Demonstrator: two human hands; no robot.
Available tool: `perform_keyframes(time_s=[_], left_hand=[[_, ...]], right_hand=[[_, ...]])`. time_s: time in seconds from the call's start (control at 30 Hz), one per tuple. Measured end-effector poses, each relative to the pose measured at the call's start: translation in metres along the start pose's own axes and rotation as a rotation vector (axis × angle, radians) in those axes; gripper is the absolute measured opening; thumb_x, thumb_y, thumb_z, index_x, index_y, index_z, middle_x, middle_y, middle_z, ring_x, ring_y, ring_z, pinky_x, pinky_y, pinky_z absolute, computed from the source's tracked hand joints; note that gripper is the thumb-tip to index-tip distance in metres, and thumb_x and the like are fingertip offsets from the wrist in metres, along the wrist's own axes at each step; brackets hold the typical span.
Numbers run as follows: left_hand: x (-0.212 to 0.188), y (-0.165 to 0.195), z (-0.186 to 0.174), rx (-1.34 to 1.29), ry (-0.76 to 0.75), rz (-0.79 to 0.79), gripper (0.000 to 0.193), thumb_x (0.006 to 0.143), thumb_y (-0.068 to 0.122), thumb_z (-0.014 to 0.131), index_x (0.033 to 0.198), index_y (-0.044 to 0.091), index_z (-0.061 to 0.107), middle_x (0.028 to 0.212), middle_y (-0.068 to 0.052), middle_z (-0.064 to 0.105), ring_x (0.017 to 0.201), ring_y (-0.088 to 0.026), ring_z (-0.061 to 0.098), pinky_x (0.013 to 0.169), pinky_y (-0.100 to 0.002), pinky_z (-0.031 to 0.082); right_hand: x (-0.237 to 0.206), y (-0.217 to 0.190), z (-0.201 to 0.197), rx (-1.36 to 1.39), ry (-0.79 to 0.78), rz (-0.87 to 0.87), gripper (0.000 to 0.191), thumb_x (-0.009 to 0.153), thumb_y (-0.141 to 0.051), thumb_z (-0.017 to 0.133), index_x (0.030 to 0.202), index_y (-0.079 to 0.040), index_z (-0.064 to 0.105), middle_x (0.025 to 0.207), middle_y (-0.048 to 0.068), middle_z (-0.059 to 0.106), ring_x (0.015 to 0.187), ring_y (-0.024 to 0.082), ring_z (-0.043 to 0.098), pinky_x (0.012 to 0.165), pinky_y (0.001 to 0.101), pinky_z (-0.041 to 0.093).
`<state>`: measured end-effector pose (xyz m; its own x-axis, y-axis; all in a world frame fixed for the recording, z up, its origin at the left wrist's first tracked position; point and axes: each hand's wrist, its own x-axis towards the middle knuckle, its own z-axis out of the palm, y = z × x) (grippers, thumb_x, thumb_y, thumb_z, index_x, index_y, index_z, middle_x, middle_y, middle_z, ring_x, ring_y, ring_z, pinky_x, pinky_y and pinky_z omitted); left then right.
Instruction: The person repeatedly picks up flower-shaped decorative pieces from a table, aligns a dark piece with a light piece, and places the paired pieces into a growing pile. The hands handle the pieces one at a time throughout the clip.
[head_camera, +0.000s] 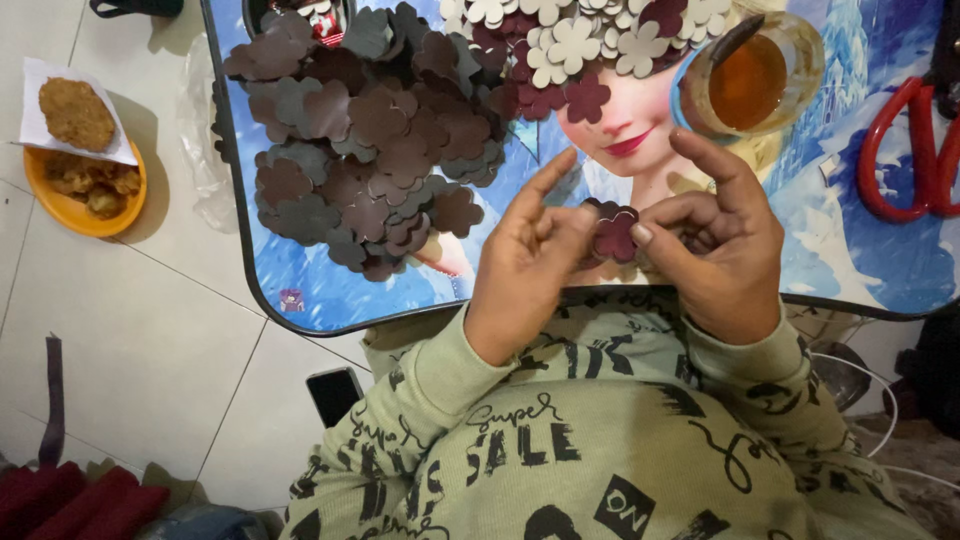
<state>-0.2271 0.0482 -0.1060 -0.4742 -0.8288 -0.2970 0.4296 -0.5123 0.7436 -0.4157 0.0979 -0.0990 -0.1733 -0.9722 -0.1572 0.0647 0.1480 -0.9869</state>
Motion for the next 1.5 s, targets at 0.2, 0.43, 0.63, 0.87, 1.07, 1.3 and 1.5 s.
perform_keyframes(time_s=[0.2, 0.43, 0.63, 0.87, 1.07, 1.3, 1.5], left_hand=[[-0.001, 0.002, 0.004, 0.099, 0.003, -0.029, 0.079, 0.093, -0.001, 0.069, 0.160, 0.001, 0.027, 0.101, -0.006, 0.069, 0.095, -0.009, 0.073, 0.083, -0.022, 0.061], [-0.002, 0.001, 0.004, 0.194, 0.011, 0.000, 0.077, 0.097, 0.000, 0.070, 0.163, -0.002, 0.032, 0.097, -0.005, 0.068, 0.088, -0.007, 0.067, 0.075, -0.018, 0.053], [-0.002, -0.003, 0.003, 0.156, 0.005, -0.015, 0.076, 0.097, 0.000, 0.069, 0.162, -0.002, 0.032, 0.098, -0.005, 0.068, 0.091, -0.008, 0.069, 0.079, -0.019, 0.057], [-0.008, 0.016, 0.010, 0.192, 0.017, 0.014, 0.075, 0.095, 0.000, 0.070, 0.161, -0.001, 0.034, 0.100, -0.005, 0.069, 0.094, -0.010, 0.070, 0.081, -0.022, 0.058], [-0.011, 0.089, -0.018, 0.680, 0.158, 0.429, 0.067, 0.099, 0.003, 0.076, 0.157, 0.002, 0.042, 0.105, -0.004, 0.076, 0.097, -0.011, 0.074, 0.090, -0.028, 0.063], [0.043, 0.140, -0.054, 1.187, 0.452, 0.683, 0.040, 0.106, 0.020, 0.082, 0.137, 0.008, 0.060, 0.117, -0.004, 0.079, 0.101, -0.020, 0.078, 0.092, -0.033, 0.061], [0.041, 0.121, -0.042, 1.489, 0.423, 0.969, 0.052, 0.097, 0.019, 0.082, 0.138, 0.001, 0.057, 0.132, -0.016, 0.065, 0.130, -0.041, 0.053, 0.111, -0.048, 0.046]], right_hand=[[-0.002, 0.003, 0.002, 0.056, -0.017, -0.027, 0.074, 0.097, 0.010, 0.068, 0.162, 0.000, 0.034, 0.103, 0.012, 0.072, 0.095, 0.013, 0.071, 0.088, 0.0233, 0.056], [-0.003, 0.003, 0.000, 0.000, -0.022, -0.047, 0.076, 0.097, 0.011, 0.070, 0.163, 0.000, 0.035, 0.103, 0.011, 0.071, 0.095, 0.011, 0.068, 0.086, 0.0219, 0.053], [-0.003, 0.003, -0.001, 0.006, -0.014, -0.013, 0.077, 0.095, 0.010, 0.070, 0.163, -0.001, 0.035, 0.102, 0.010, 0.071, 0.092, 0.010, 0.067, 0.083, 0.0201, 0.052], [-0.006, 0.002, -0.001, -0.024, -0.012, -0.076, 0.072, 0.099, 0.006, 0.068, 0.162, 0.000, 0.034, 0.103, 0.011, 0.070, 0.093, 0.008, 0.067, 0.087, 0.0206, 0.052], [-0.008, -0.002, 0.003, -0.004, -0.035, -0.114, 0.069, 0.105, 0.000, 0.061, 0.167, -0.003, 0.031, 0.103, 0.014, 0.073, 0.077, 0.007, 0.062, 0.071, 0.0191, 0.047], [-0.011, 0.001, 0.008, -0.059, -0.015, -0.127, 0.069, 0.105, 0.003, 0.059, 0.167, -0.003, 0.028, 0.102, 0.016, 0.072, 0.083, 0.009, 0.066, 0.076, 0.0204, 0.049], [-0.009, -0.002, 0.006, -0.030, 0.009, -0.120, 0.066, 0.103, 0.005, 0.061, 0.163, -0.001, 0.035, 0.105, 0.016, 0.072, 0.082, 0.009, 0.062, 0.072, 0.0208, 0.047]])
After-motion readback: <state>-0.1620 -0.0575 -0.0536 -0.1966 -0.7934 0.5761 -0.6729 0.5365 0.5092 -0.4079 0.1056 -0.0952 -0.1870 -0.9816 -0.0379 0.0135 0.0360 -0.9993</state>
